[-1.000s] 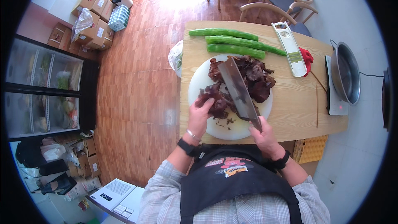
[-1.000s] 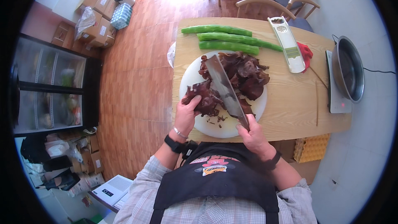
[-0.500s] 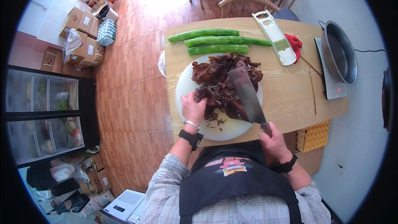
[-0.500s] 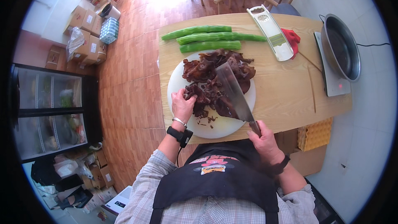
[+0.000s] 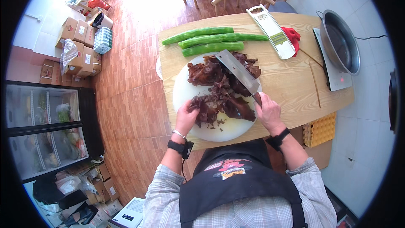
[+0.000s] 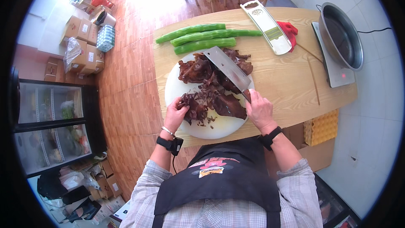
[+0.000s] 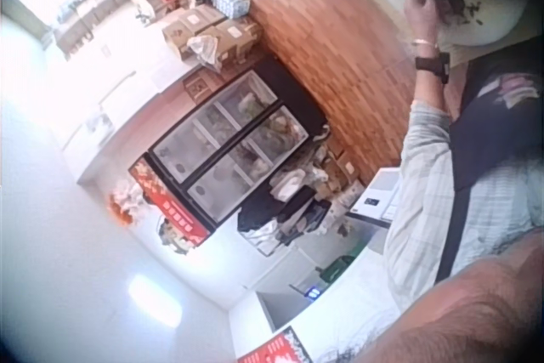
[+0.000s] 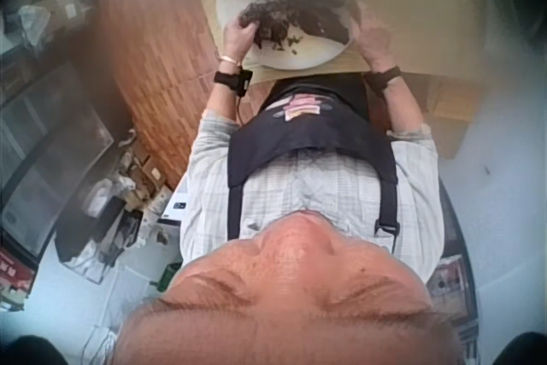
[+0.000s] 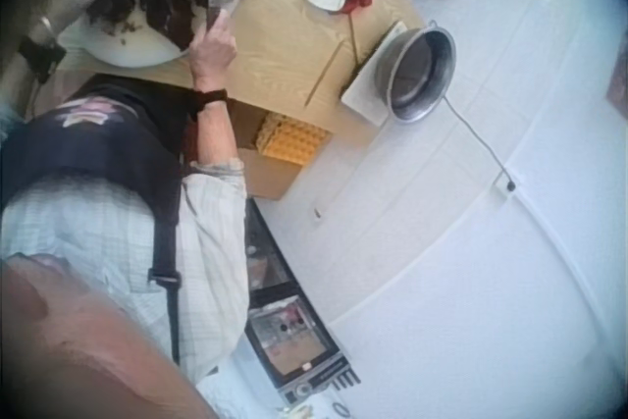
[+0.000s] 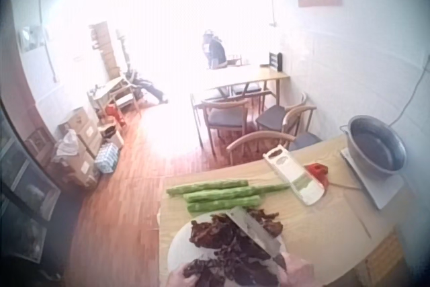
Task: The person uses scissors to trim dark brown pieces in a bowl, then rinses the bowl at a sink. They return to a cutting board and slice the dark brown pieces into smaller strips using a knife. Green vegetables are visible on the board but not handled.
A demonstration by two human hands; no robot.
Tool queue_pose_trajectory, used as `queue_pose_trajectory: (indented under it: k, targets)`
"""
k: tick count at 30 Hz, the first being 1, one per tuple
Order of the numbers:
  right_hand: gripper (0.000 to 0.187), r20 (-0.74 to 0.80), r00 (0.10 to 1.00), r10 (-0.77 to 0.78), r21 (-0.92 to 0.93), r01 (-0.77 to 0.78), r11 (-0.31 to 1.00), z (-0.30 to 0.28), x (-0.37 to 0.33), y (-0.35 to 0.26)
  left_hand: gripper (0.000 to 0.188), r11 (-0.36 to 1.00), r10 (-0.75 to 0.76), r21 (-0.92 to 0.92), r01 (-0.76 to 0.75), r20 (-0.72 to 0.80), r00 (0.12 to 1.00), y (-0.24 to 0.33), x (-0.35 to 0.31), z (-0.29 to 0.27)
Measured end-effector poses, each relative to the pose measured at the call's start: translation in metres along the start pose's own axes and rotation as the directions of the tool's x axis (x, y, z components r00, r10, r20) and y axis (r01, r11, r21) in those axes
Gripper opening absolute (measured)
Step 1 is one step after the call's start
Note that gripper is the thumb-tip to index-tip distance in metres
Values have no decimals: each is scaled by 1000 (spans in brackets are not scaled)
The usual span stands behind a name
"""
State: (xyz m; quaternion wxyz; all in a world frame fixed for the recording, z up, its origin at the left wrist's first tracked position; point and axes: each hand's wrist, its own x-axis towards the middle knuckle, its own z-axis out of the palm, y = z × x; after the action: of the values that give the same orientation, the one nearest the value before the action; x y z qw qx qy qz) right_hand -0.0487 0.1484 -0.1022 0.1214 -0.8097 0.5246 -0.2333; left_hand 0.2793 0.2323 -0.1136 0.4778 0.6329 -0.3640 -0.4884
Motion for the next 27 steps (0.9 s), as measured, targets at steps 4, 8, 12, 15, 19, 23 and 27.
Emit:
queue_pose_trajectory:
  k: [4,8,12,15,19,23,27]
  targets:
    - [31,18,983,183,197,-183,963,-14,-7,-10,27,827,175,558,-65,-145,974,18,-1,9]
    - [16,164,914,371,524,-400,752,-32,-17,-30,39,875,89,484,-22,-115,989,0,3,-4]
    - [14,181,893,412,569,-437,697,-30,-30,-27,56,701,161,712,-27,-121,979,17,5,-3]
    - [13,195,869,454,613,-469,635,-30,-42,-25,60,695,247,713,-87,-124,961,29,-4,-2]
    - [12,221,845,487,615,-508,603,-44,-53,-27,58,551,495,780,-297,-19,869,66,-12,18]
    - [13,243,812,531,637,-546,544,-49,-63,-34,53,457,479,732,-506,277,833,69,-5,66]
    - [15,267,803,533,667,-553,499,-54,-68,-37,42,416,357,808,-418,277,892,52,7,97]
